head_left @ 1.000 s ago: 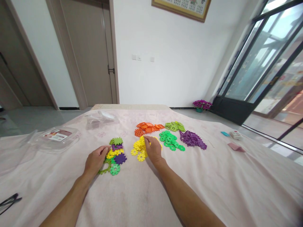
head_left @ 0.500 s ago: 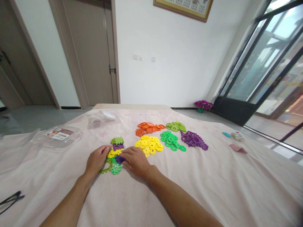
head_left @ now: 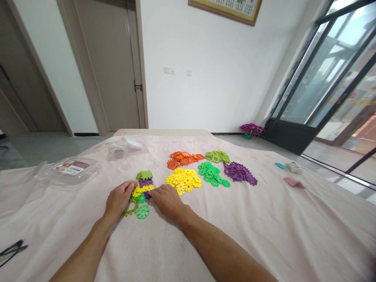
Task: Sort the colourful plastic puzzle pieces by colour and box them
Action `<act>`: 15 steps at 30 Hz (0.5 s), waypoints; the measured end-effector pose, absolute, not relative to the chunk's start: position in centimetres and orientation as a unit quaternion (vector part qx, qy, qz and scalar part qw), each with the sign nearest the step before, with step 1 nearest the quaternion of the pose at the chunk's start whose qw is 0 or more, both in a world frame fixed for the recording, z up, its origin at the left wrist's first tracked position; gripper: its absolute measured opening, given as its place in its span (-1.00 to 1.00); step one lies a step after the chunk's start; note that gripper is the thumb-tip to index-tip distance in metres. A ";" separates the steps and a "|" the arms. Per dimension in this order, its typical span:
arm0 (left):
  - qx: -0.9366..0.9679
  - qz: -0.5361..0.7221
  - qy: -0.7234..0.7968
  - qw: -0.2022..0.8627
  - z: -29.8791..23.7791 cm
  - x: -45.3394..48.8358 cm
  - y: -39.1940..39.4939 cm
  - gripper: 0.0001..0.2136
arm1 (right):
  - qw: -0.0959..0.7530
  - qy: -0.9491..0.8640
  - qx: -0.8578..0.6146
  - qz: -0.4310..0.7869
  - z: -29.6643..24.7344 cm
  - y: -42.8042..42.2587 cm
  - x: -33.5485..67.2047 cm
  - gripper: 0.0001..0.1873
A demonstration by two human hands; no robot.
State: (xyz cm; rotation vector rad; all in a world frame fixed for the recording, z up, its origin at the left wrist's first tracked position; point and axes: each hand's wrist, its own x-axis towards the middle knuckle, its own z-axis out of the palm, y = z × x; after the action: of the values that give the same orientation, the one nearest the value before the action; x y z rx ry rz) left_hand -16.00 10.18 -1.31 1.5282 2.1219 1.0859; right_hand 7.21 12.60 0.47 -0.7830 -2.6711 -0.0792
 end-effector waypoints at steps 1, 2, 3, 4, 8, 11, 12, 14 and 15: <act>0.533 0.379 0.740 0.154 -1.3 -16.0 10.2 -0.60 | 0.188 -0.940 -0.282 -0.031 0.4 12.6 7.3 -0.78; 0.534 0.380 0.740 0.153 -1.3 -16.0 10.1 -0.61 | 0.200 -0.935 -0.291 -0.032 0.4 12.7 7.4 -0.77; 0.535 0.380 0.739 0.153 -1.2 -16.0 10.1 -0.61 | 0.212 -0.928 -0.305 -0.032 0.4 12.7 7.5 -0.76; 0.535 0.380 0.739 0.153 -1.2 -16.0 10.1 -0.61 | 0.225 -0.919 -0.321 -0.029 0.4 12.8 7.7 -0.75; 0.536 0.379 0.738 0.156 -1.3 -16.1 10.2 -0.60 | 0.330 -0.853 -0.404 0.007 0.7 14.1 8.6 -0.72; 0.535 0.374 0.741 0.155 -1.5 -16.2 10.3 -0.59 | 0.462 -0.748 -0.473 0.055 1.3 16.6 10.7 -0.67; 0.536 0.373 0.742 0.154 -1.6 -16.2 10.3 -0.59 | 0.501 -0.710 -0.489 0.075 1.5 17.7 11.7 -0.66; 0.537 0.373 0.741 0.153 -1.7 -16.3 10.4 -0.59 | 0.562 -0.631 -0.522 0.111 1.8 19.9 14.3 -0.63; 0.538 0.373 0.740 0.154 -1.7 -16.4 10.4 -0.59 | 0.582 -0.593 -0.542 0.132 1.8 20.9 15.8 -0.61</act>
State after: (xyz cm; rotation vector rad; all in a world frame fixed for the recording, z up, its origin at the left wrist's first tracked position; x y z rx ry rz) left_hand -16.36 10.42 -1.71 1.5424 2.1215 1.0682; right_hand 15.78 20.89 1.82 -1.2651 -1.3843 0.3076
